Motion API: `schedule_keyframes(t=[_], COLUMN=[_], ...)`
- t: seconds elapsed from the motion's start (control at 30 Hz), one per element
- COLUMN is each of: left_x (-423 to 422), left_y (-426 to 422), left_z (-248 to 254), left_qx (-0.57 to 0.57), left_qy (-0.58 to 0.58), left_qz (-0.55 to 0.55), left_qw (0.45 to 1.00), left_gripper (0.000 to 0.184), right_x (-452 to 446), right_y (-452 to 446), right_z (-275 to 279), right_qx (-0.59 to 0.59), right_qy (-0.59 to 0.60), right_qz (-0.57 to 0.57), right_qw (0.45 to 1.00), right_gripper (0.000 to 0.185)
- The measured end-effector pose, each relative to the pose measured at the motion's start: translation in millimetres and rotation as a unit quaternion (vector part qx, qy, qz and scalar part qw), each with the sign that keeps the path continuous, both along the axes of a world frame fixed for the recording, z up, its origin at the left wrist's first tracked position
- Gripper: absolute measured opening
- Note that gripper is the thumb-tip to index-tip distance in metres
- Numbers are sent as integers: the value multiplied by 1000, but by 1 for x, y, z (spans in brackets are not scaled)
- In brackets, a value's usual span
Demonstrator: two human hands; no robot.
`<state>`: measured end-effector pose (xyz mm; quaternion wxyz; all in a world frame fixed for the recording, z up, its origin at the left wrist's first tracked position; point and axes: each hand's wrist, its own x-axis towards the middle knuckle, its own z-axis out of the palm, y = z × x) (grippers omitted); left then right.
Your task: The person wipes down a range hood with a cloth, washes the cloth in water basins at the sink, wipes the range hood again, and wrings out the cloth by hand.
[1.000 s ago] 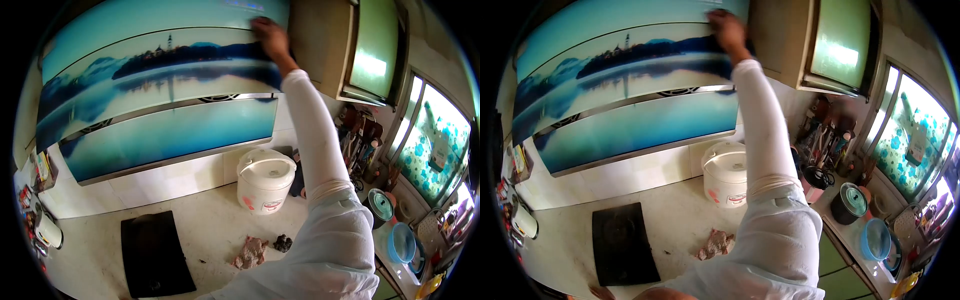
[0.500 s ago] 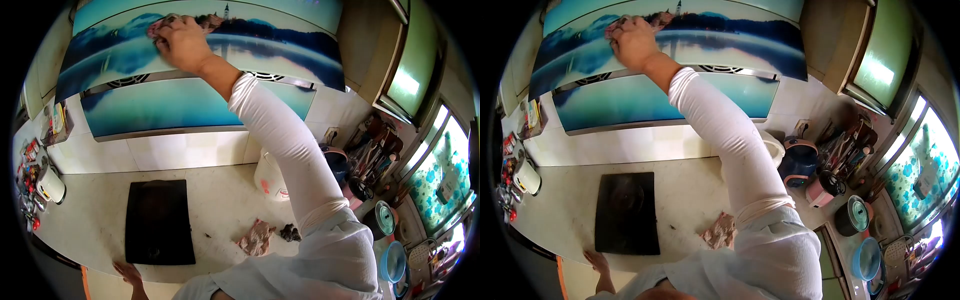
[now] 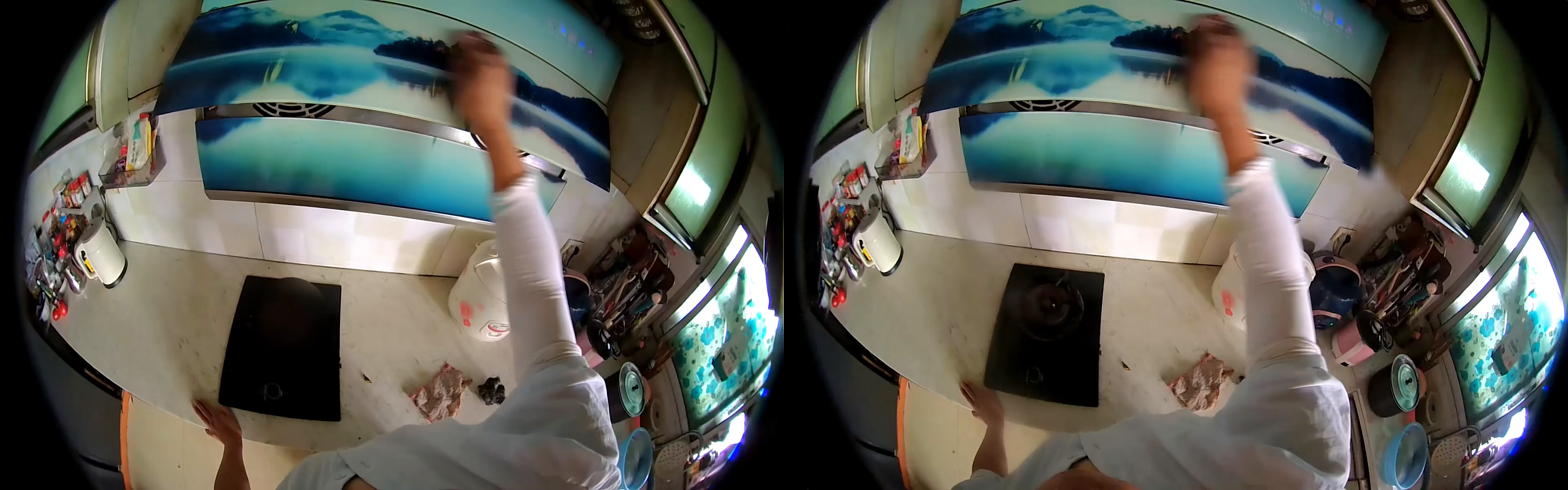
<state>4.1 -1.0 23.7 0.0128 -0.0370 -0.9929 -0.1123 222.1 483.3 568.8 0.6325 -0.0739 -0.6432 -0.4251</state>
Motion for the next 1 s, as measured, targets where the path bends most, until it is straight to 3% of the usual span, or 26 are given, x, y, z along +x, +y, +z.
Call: schedule_keyframes(t=[0.03,0.07,0.13,0.2,0.27,0.3,0.33,0.37,0.4,0.47,0.5,0.57,0.6,0.63,0.67,0.7,0.73,0.77,0.83,0.87,0.93,0.97,1.0], left_x=[-2,-4,-1,5,12,9,6,3,0,3,5,3,0,-1,-1,1,1,3,6,8,7,4,3], left_y=[-3,-6,-5,-2,-1,-1,-3,-4,-7,-6,-4,-7,-8,-7,-6,-6,-8,-8,-6,-7,-6,-7,-8], left_z=[-10,-15,-9,12,33,26,17,7,2,14,21,19,10,5,4,4,4,9,24,28,30,22,10], left_qx=[0,0,20,40,91,70,71,65,58,74,67,57,51,45,45,41,35,33,62,65,53,56,46], left_qy=[33,68,46,23,-10,-10,-10,0,9,5,-10,-24,-10,3,1,3,7,6,-13,-13,-26,-24,-7], left_qz=[-12,-25,-14,-7,-10,-4,-4,-8,-11,-6,-3,-4,-14,-25,-28,-23,-19,-22,-18,-20,-28,-26,-27], left_qw=[999,997,999,999,996,998,997,998,998,997,998,998,999,999,999,999,999,999,998,998,998,998,999], left_gripper=[55,55,56,57,58,59,59,60,60,61,61,61,61,61,61,62,62,62,63,63,64,64,64], right_x=[-37,-79,-128,-121,-82,-50,-39,-11,14,36,22,-25,-64,-109,-139,-180,-172,-171,-165,-142,-103,-80,-49], right_y=[-33,-63,-90,-86,-64,-65,9,12,53,47,46,49,65,76,11,-14,-74,-70,-74,-76,-23,28,55], right_z=[-13,-23,-31,-26,2,12,24,41,52,66,71,86,88,96,75,62,58,57,59,56,71,79,88], right_qx=[-76,-152,-44,-66,-109,-138,-96,-199,-99,-212,-211,-222,-91,-89,0,-133,-117,-119,18,-99,-29,-80,-150], right_qy=[-74,-65,-103,-131,-178,-169,-54,-29,55,162,161,178,160,86,14,30,-122,-122,-185,-177,-119,-14,71], right_qz=[98,86,106,146,88,43,-44,-10,-58,-122,-120,-248,-144,-92,-86,197,55,52,77,60,68,24,90], right_qw=[990,983,988,978,974,975,993,979,992,956,957,926,972,988,996,971,984,984,980,977,990,996,982], right_gripper=[16,16,23,21,16,24,22,20,18,22,22,26,17,19,23,30,29,29,28,26,26,26,21])
